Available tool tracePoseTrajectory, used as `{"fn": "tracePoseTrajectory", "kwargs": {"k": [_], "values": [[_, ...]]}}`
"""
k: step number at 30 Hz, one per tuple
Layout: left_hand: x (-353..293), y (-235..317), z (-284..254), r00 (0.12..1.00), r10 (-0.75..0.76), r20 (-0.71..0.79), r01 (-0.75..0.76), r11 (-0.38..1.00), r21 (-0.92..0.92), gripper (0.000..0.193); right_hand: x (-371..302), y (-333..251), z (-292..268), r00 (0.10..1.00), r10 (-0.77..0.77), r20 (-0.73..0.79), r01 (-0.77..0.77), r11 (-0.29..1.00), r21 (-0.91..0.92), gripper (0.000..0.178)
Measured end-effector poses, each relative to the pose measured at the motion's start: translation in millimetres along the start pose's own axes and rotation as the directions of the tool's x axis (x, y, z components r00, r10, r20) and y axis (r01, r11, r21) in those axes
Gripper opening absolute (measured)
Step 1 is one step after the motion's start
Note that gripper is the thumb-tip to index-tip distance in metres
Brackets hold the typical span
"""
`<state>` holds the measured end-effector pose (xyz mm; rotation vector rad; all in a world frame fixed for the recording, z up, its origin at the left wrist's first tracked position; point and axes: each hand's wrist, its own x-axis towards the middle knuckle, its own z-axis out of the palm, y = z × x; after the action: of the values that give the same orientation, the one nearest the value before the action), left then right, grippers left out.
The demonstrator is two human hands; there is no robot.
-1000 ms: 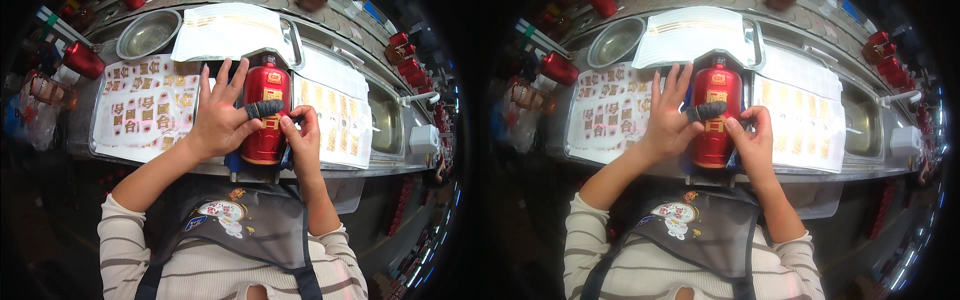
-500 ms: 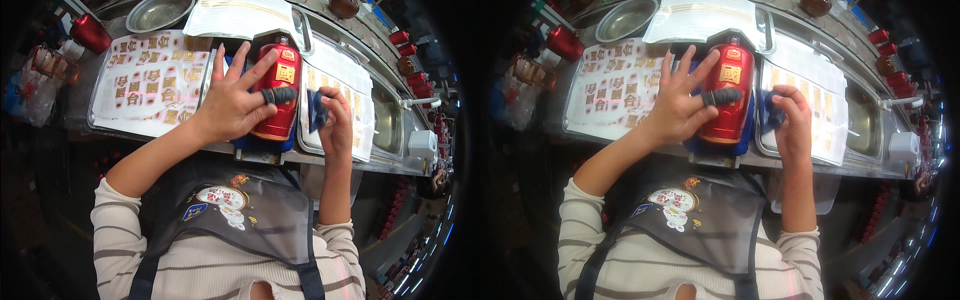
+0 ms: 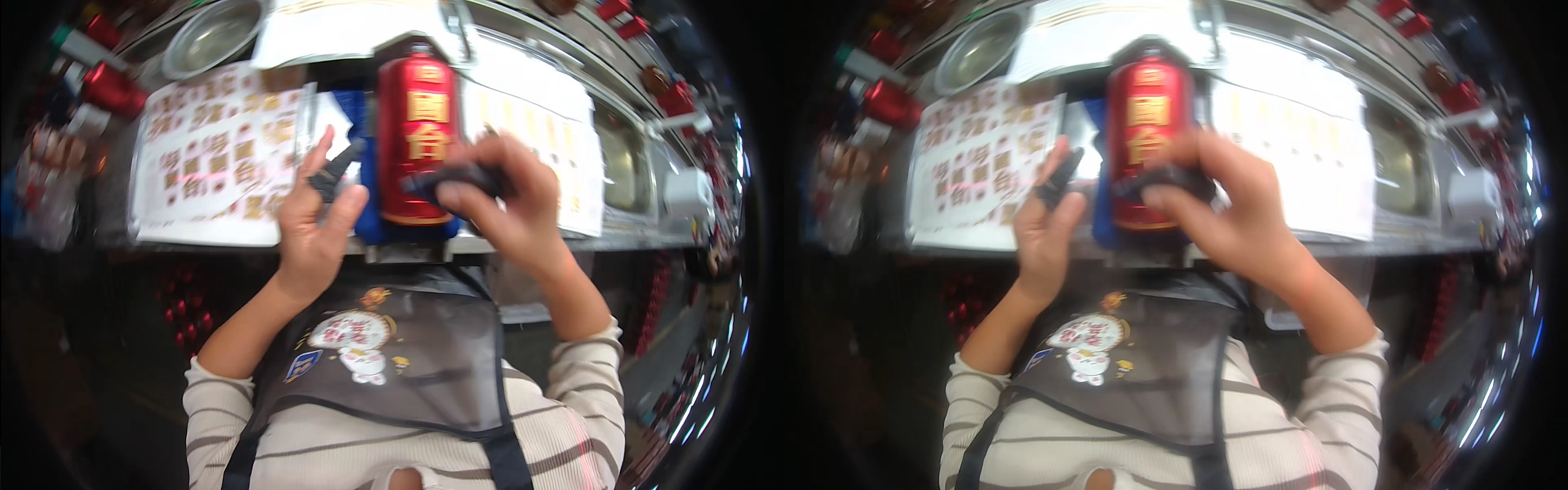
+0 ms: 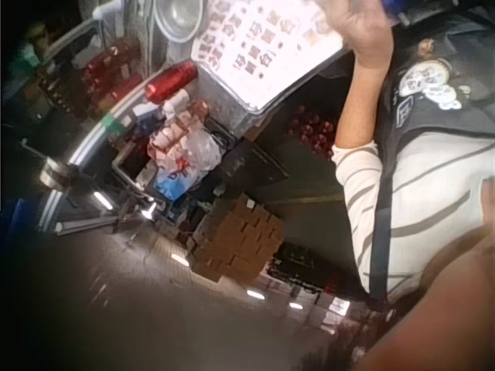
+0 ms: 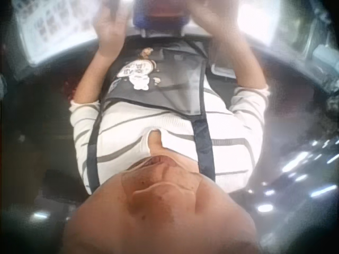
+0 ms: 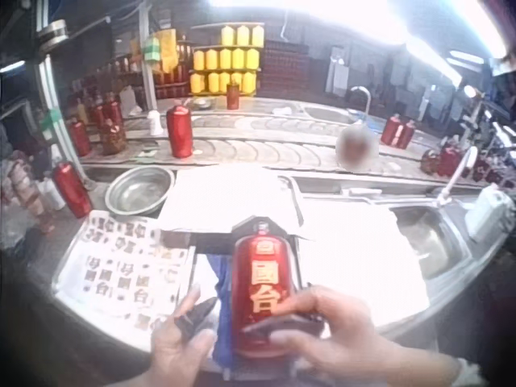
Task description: The person applies gold decorative stickers to red cylindrical containers. They peel stickers from a sheet, align and press them onto the container, smooth the surface, and rotate the container to apply additional stickers. Finished containers are placed on a nearby rack.
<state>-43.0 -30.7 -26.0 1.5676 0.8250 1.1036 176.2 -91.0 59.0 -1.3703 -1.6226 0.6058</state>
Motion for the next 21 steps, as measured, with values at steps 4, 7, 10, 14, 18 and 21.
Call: {"fn": "tracePoseTrajectory", "kwargs": {"k": [4,7,10,14,18,21], "values": [[23,8,20,0.993,-0.098,0.065,0.107,0.981,-0.160,0.062,18,56,2,0.856,0.228,-0.464,-0.169,0.972,0.165,0.024],[35,20,44,0.989,-0.138,0.049,0.146,0.963,-0.225,0.066,-4,36,4,0.931,0.194,-0.309,-0.130,0.967,0.218,0.025],[39,31,41,0.942,-0.280,0.185,0.304,0.946,-0.117,0.061,-14,64,-25,0.807,0.474,-0.352,-0.399,0.877,0.267,0.027],[40,32,43,0.976,-0.198,0.090,0.211,0.960,-0.182,0.061,-50,103,-113,0.671,0.620,-0.406,-0.401,0.765,0.505,0.019],[40,21,32,0.969,-0.229,0.090,0.244,0.938,-0.248,0.058,-76,163,-217,0.501,0.619,-0.605,-0.580,0.759,0.296,0.021],[39,14,26,0.968,-0.247,0.035,0.249,0.956,-0.156,0.053,-105,257,-293,0.409,0.426,-0.807,-0.889,0.386,-0.246,0.025]]}}
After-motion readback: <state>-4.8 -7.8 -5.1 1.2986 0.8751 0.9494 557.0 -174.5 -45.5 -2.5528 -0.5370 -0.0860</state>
